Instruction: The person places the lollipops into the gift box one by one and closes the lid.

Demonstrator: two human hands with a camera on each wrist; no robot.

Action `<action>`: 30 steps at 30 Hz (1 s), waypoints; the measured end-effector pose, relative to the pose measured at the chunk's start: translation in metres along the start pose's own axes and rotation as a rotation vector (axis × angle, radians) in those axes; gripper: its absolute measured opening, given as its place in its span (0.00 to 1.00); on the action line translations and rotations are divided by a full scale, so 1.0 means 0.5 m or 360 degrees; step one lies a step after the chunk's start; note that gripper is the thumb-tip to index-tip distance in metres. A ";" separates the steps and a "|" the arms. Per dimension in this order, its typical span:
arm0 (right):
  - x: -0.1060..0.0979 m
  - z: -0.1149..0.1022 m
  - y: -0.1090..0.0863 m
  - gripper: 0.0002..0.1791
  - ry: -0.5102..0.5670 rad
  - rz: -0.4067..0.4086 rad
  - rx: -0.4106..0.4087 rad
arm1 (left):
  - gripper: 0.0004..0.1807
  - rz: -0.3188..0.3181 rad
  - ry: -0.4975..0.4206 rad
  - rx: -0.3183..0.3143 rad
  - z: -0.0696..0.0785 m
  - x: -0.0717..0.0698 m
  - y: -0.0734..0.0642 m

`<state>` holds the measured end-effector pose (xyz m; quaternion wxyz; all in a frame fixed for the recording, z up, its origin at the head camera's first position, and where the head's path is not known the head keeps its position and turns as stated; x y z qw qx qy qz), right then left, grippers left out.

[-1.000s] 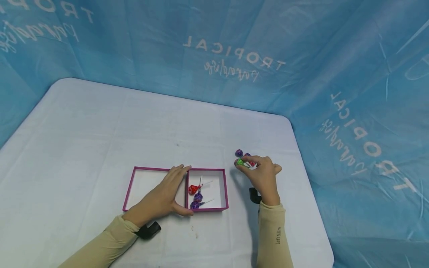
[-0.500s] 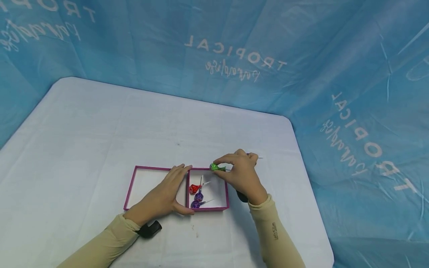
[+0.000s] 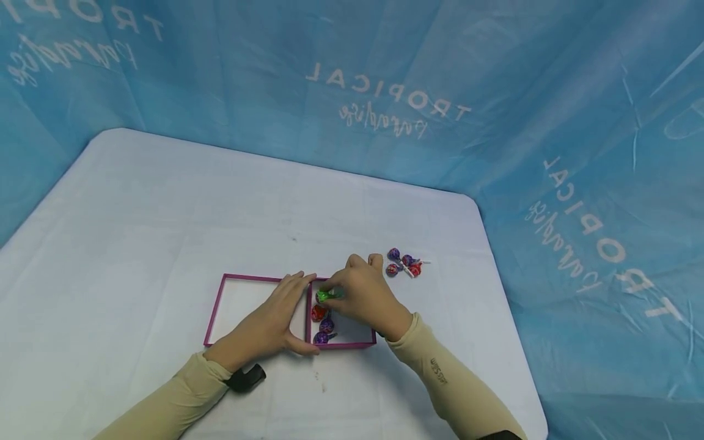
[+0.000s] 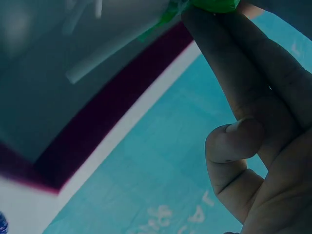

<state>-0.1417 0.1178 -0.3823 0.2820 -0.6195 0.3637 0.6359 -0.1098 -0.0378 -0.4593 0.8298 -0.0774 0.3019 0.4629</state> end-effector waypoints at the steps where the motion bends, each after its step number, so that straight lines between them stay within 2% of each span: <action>1: 0.003 -0.005 0.003 0.13 -0.0022 -0.0021 -0.0015 | 0.69 0.0001 0.0002 0.0002 -0.001 0.001 0.000; 8: 0.023 -0.019 0.011 0.12 -0.0135 -0.0127 -0.0079 | 0.69 0.0004 0.0004 0.0024 0.002 0.001 0.001; 30: 0.049 -0.023 0.024 0.14 -0.0256 -0.0141 -0.0139 | 0.69 0.0007 0.0005 0.0037 0.006 -0.002 0.002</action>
Point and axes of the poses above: each hand's wrist, its own y-axis towards the middle knuckle, its own x-axis out of the palm, z = x × y, the point moved 5 cm from there along y, towards the middle knuckle, and after that the axes turned 8 degrees about -y, right-handed, at the moved point
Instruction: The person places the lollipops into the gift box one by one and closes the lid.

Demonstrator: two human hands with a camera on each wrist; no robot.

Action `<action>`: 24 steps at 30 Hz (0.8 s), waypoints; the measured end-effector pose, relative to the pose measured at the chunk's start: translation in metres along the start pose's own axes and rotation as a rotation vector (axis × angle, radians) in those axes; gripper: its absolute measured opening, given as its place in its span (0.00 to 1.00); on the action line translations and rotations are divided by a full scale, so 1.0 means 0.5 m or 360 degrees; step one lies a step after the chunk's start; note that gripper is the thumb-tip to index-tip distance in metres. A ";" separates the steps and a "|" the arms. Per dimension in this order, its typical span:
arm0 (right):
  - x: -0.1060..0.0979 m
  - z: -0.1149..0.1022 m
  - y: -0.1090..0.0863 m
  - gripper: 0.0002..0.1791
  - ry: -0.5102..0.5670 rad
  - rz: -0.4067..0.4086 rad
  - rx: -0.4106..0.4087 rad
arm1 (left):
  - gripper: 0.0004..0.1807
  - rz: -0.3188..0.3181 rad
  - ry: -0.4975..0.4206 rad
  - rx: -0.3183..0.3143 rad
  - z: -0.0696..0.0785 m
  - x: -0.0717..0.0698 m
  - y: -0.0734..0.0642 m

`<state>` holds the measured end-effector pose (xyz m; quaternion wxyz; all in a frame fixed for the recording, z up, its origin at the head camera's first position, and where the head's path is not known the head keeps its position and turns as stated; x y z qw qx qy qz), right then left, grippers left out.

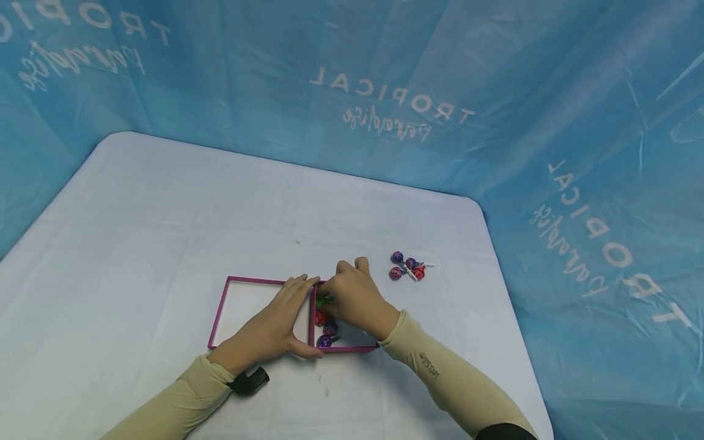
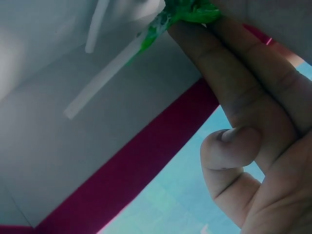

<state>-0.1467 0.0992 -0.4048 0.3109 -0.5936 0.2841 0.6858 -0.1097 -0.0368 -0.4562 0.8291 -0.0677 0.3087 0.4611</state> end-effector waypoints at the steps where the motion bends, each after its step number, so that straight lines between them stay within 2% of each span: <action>1: 0.000 -0.001 0.001 0.14 -0.0005 -0.0004 -0.0002 | 0.69 0.0000 0.0001 0.0000 0.000 0.000 0.000; 18: 0.004 -0.003 0.004 0.11 0.0033 -0.0021 -0.0027 | 0.70 -0.0006 0.0011 -0.0002 0.001 0.000 -0.001; 24: 0.005 -0.003 0.006 0.09 0.0047 -0.0070 -0.0019 | 0.70 0.0000 0.0033 0.0018 0.000 -0.002 0.000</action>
Point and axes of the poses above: each hand's wrist, its own y-axis towards the middle knuckle, its own x-axis out of the palm, z = x × y, the point moved 5 cm from there along y, towards the middle knuckle, and after that the axes turned 8 degrees about -y, right-handed, at the moved point
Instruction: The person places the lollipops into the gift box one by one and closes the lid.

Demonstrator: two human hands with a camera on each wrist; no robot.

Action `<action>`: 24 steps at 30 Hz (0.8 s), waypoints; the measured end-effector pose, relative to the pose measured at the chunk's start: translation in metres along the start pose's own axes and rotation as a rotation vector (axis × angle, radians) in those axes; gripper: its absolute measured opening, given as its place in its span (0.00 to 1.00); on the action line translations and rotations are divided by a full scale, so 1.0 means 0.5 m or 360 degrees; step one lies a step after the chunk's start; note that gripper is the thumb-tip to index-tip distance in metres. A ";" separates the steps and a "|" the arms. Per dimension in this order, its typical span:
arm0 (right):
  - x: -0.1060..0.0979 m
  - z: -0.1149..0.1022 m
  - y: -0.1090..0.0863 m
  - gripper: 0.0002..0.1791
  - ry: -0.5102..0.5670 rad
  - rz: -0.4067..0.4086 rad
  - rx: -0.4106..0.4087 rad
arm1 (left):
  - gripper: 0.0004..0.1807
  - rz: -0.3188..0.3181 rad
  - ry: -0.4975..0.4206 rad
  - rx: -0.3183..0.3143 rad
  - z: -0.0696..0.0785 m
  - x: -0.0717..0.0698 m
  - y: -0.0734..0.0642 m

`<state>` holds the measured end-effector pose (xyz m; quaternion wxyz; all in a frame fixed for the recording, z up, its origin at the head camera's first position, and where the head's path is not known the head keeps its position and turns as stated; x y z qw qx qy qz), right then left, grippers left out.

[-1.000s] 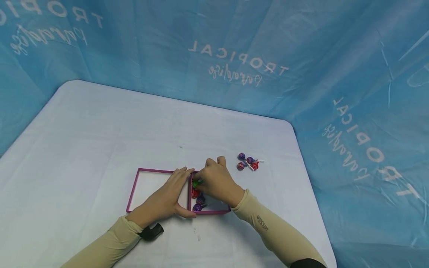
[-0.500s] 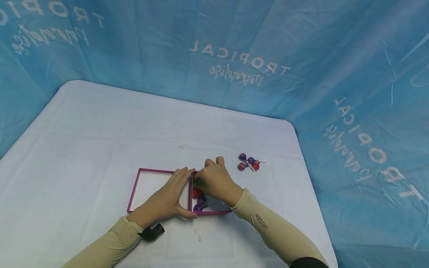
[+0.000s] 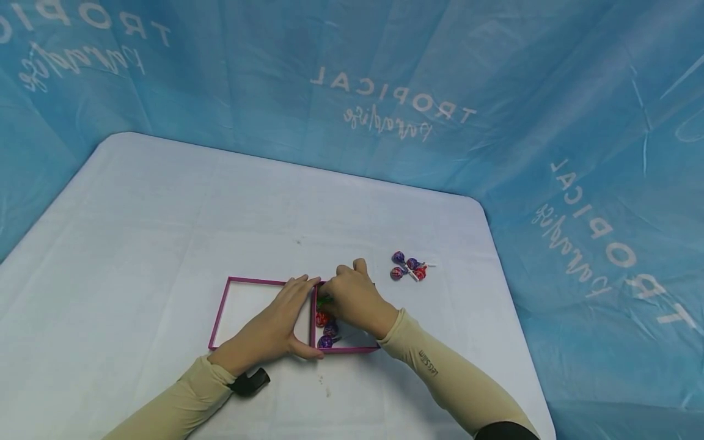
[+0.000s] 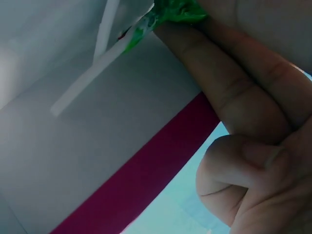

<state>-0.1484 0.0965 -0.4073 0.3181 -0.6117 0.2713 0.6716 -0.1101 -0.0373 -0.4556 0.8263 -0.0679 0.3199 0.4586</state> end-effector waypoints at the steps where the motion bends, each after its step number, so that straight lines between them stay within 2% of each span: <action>1: 0.001 0.000 0.000 0.09 -0.0002 -0.0011 0.0003 | 0.71 0.0002 0.0001 0.0003 0.000 0.000 0.000; 9: 0.008 0.000 0.001 0.08 0.0003 -0.0048 0.0016 | 0.71 0.0004 -0.0001 0.0008 -0.001 0.001 0.001; 24: 0.008 -0.002 0.001 0.08 -0.0006 -0.0043 0.0052 | 0.71 0.0006 -0.0009 -0.0009 -0.001 0.003 -0.001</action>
Point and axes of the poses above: each hand's wrist, its own y-axis towards the middle knuckle, its own x-axis out of the palm, z = x × y, the point moved 5 cm from there along y, towards the middle knuckle, and after that the axes turned 8 degrees about -y, right-handed, at the moved point
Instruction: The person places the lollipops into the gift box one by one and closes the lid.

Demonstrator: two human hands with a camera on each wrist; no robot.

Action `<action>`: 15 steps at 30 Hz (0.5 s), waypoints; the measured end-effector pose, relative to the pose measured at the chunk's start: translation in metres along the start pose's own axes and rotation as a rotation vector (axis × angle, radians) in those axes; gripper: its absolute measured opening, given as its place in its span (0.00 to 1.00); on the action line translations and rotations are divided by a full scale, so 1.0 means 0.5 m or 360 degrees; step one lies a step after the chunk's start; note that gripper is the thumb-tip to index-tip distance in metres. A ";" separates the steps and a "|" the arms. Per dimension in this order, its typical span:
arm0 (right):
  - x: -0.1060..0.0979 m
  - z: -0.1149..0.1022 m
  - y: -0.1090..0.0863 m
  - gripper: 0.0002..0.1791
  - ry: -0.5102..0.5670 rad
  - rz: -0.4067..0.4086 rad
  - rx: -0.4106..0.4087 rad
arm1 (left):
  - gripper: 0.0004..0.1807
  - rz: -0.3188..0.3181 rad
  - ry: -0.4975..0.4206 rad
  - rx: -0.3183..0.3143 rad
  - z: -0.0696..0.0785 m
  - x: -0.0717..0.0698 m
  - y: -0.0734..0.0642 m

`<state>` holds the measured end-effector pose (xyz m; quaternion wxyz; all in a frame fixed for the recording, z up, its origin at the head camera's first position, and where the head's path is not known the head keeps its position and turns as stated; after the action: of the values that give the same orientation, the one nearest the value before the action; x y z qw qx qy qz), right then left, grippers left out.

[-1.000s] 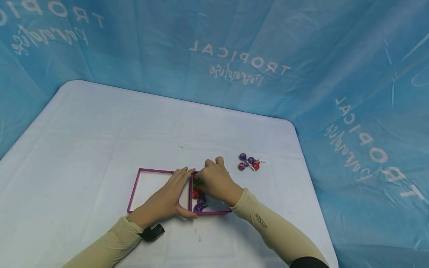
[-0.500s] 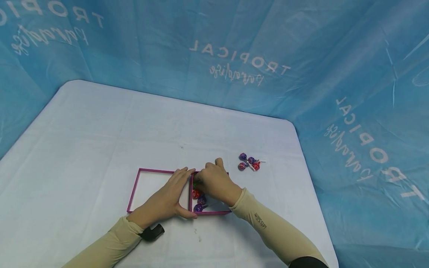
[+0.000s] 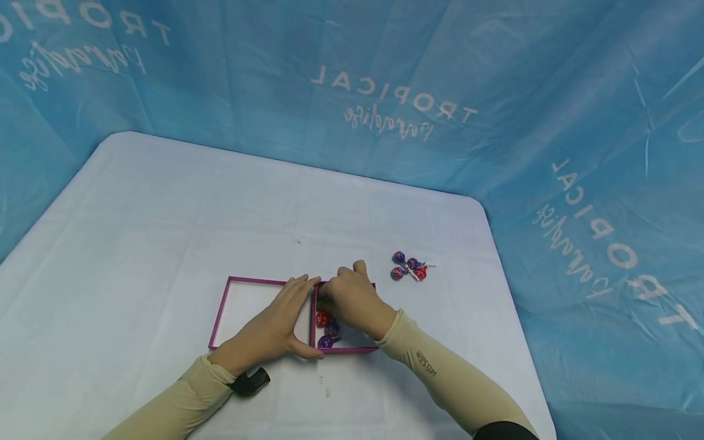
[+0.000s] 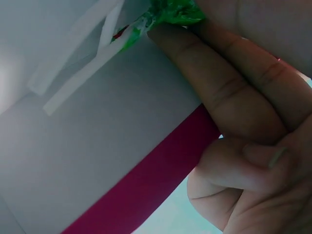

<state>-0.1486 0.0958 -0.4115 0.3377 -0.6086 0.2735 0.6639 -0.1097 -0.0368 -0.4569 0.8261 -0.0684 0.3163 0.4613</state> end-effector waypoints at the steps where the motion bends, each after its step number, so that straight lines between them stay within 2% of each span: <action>1: 0.000 0.000 -0.001 0.08 -0.0002 -0.0001 0.0002 | 0.71 -0.0002 -0.0003 -0.0003 0.000 0.000 0.000; 9: -0.001 0.003 -0.005 0.10 0.0018 0.0010 0.0008 | 0.70 -0.0002 -0.0001 0.0001 0.000 0.001 -0.001; 15: -0.005 0.013 -0.008 0.11 0.0139 0.0003 0.0014 | 0.70 -0.0006 -0.0003 -0.0003 0.000 0.000 -0.001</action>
<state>-0.1494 0.1030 -0.4079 0.3273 -0.6352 0.2914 0.6360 -0.1092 -0.0369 -0.4570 0.8272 -0.0693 0.3150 0.4601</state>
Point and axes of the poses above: each hand's wrist, its own y-axis towards the middle knuckle, its own x-axis out of the palm, z = x × y, the point moved 5 cm from there along y, towards the middle knuckle, and after that the axes turned 8 degrees about -y, right-handed, at the moved point
